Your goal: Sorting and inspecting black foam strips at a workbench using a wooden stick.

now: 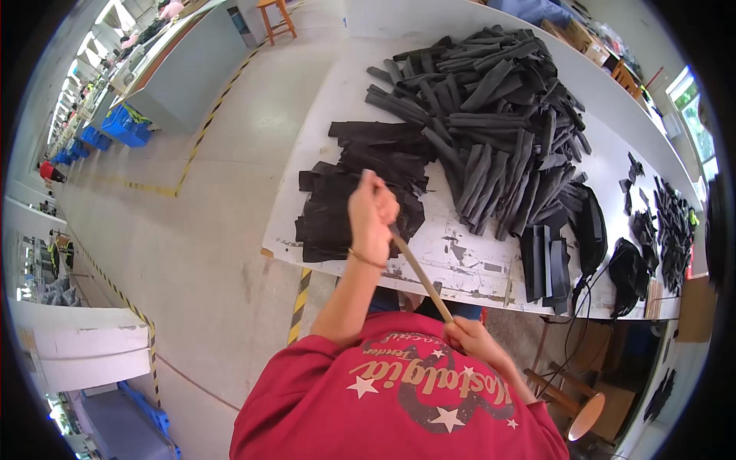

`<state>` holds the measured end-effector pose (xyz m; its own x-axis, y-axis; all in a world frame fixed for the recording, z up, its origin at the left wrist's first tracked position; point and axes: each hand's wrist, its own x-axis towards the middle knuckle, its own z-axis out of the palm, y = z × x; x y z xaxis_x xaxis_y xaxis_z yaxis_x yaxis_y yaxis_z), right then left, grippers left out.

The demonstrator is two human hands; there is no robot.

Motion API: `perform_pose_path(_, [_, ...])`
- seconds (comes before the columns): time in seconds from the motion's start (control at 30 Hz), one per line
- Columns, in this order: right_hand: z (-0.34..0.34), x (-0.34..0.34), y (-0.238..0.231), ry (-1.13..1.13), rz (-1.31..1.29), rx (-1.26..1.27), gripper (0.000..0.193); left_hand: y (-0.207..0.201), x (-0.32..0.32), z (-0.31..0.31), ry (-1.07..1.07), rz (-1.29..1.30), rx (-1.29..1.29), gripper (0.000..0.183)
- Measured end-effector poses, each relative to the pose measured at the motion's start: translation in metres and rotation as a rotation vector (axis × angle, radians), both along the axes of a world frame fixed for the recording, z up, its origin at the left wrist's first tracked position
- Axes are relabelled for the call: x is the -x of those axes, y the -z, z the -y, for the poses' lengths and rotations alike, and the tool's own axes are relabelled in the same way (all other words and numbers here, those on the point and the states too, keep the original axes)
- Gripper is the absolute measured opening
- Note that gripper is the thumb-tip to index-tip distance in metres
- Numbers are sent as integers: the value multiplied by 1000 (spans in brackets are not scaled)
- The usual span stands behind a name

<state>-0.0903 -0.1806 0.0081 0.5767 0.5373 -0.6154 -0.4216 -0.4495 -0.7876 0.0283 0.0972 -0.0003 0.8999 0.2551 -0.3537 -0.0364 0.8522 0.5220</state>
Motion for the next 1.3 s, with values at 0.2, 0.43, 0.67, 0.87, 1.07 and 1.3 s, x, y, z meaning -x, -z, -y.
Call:
perform_pose_path(0.2, [61,15,-2,-74,310,-55,20,1,-31,-50,-293,180,29,30])
perform_pose_path(0.43, [-59,-78,25,391,817,-174,16,10,-25,47,-214,-124,178,30])
perform_pose_path(0.67, [-63,-114,-2,481,514,-342,20,-4,8,28,515,330,-828,44])
perform_pose_path(0.87, [-76,-147,-39,776,745,-284,14,24,49,87,739,118,-607,25])
perform_pose_path(1.07, [-40,-240,-74,886,695,-516,19,19,98,63,614,178,-1087,16])
perform_pose_path(1.3, [-35,-190,-4,469,861,-124,19,-2,54,-54,279,388,-2091,15])
